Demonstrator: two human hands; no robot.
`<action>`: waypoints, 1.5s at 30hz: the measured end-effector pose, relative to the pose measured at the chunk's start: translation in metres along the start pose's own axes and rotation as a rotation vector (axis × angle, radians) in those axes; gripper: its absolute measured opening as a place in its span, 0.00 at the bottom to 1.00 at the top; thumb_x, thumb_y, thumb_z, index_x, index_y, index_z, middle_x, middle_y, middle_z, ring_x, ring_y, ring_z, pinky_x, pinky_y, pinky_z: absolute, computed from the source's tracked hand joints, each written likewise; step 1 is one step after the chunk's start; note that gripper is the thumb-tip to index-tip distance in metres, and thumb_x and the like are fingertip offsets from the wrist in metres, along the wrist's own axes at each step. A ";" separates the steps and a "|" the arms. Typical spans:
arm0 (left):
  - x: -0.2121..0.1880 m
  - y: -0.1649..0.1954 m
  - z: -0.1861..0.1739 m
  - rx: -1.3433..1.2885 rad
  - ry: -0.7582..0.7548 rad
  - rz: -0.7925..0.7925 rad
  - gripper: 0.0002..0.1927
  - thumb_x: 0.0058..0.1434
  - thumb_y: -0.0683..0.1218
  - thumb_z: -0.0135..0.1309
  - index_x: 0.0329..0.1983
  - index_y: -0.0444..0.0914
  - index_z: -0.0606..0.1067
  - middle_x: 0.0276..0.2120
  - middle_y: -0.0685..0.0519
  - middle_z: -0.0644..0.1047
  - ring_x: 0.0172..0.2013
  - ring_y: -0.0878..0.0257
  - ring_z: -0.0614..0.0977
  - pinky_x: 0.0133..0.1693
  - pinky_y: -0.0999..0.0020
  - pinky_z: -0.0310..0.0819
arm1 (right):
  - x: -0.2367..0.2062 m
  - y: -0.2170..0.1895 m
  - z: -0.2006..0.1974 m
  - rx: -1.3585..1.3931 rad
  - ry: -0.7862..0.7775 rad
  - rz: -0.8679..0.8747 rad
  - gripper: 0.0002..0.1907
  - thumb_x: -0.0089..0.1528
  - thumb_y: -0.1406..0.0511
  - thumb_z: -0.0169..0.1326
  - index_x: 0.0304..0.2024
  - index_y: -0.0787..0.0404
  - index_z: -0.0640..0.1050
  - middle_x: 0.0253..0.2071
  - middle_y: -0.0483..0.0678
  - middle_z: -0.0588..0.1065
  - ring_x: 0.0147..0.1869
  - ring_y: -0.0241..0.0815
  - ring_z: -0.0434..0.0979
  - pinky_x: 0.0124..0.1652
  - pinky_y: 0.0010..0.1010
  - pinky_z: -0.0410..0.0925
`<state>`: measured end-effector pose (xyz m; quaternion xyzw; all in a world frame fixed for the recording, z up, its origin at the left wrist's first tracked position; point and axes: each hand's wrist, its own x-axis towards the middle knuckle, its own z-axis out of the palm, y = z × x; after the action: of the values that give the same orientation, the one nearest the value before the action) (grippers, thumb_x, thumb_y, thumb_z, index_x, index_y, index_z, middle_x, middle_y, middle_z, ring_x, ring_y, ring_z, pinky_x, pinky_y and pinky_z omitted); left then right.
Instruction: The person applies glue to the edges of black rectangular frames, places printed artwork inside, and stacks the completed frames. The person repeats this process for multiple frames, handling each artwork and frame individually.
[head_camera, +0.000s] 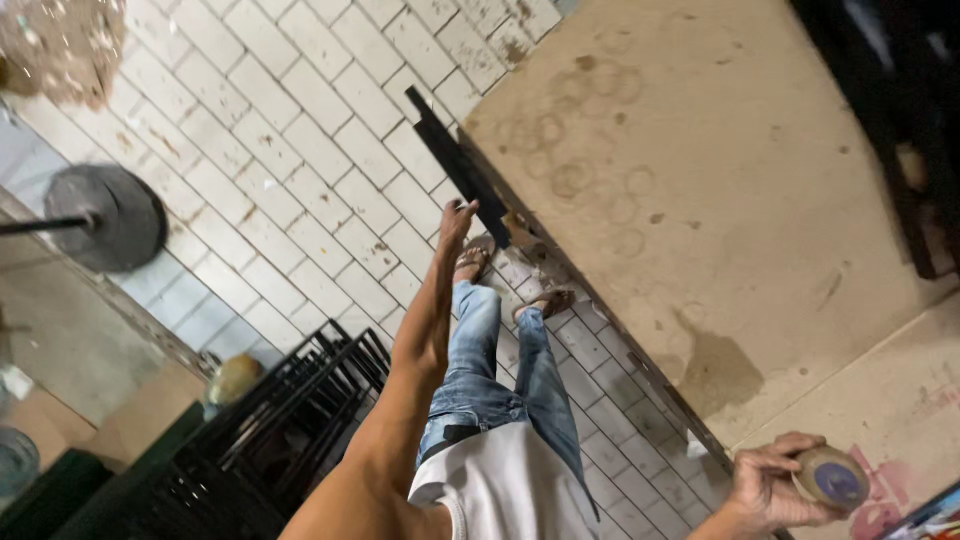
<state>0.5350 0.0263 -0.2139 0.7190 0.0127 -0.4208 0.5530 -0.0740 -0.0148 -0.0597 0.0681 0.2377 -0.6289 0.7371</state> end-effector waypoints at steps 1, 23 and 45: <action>0.006 -0.003 0.003 -0.050 -0.051 0.089 0.26 0.64 0.52 0.60 0.57 0.27 0.76 0.47 0.43 0.83 0.48 0.57 0.82 0.50 0.64 0.75 | -0.003 0.003 0.002 -0.045 0.009 -0.019 0.31 0.56 0.50 0.71 0.54 0.55 0.75 0.55 0.47 0.76 0.60 0.38 0.81 0.49 0.22 0.80; -0.037 -0.019 -0.022 -0.319 0.069 0.057 0.10 0.64 0.40 0.58 0.43 0.36 0.69 0.29 0.48 0.80 0.28 0.62 0.83 0.25 0.69 0.75 | 0.011 -0.002 0.023 -0.139 -0.118 0.075 0.37 0.50 0.48 0.68 0.56 0.58 0.74 0.54 0.45 0.76 0.58 0.37 0.79 0.47 0.22 0.79; -0.397 -0.089 0.346 0.758 -1.214 0.634 0.51 0.58 0.46 0.54 0.80 0.35 0.41 0.50 0.29 0.74 0.49 0.35 0.80 0.49 0.47 0.78 | -0.037 -0.169 -0.027 0.124 -0.396 -0.175 0.38 0.53 0.48 0.68 0.61 0.55 0.73 0.63 0.40 0.75 0.65 0.33 0.77 0.49 0.23 0.78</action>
<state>0.0312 -0.0411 -0.0500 0.4720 -0.6425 -0.5381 0.2738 -0.2467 -0.0046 -0.0332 -0.0325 0.0541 -0.7048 0.7066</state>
